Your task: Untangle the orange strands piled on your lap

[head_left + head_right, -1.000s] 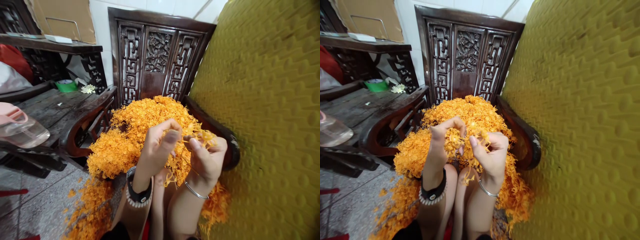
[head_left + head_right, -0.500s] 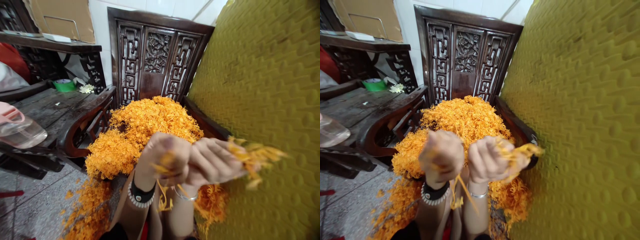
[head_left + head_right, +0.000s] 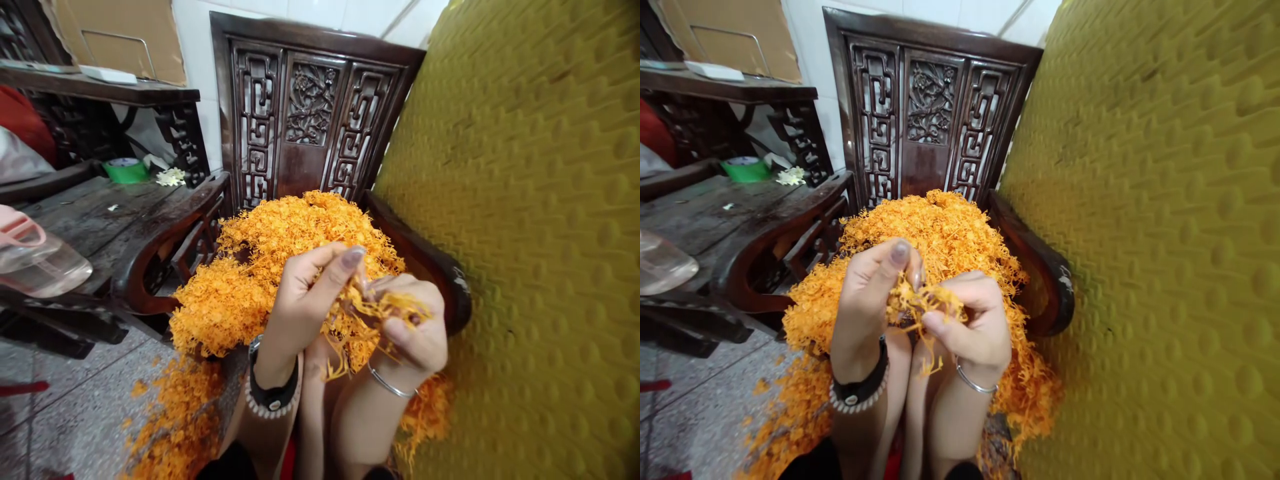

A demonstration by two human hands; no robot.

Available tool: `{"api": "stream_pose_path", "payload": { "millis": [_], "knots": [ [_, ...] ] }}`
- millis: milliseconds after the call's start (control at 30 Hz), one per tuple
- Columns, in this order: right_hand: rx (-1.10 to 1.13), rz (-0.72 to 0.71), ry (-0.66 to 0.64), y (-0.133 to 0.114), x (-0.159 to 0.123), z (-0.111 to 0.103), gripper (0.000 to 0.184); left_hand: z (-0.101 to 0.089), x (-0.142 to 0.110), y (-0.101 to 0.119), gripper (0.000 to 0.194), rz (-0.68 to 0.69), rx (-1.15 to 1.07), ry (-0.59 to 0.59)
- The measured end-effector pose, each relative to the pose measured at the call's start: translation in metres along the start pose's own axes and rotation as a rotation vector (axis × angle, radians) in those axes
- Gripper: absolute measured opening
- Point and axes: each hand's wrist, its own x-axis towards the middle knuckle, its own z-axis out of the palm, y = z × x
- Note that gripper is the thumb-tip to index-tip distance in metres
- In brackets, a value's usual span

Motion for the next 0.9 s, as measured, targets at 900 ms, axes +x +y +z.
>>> {"api": "stream_pose_path", "payload": {
  "millis": [900],
  "knots": [
    [0.454, -0.164, 0.039, 0.0, 0.025, 0.032, 0.039, -0.002, 0.005, -0.03, 0.041, 0.087, -0.431, -0.04]
  ]
}}
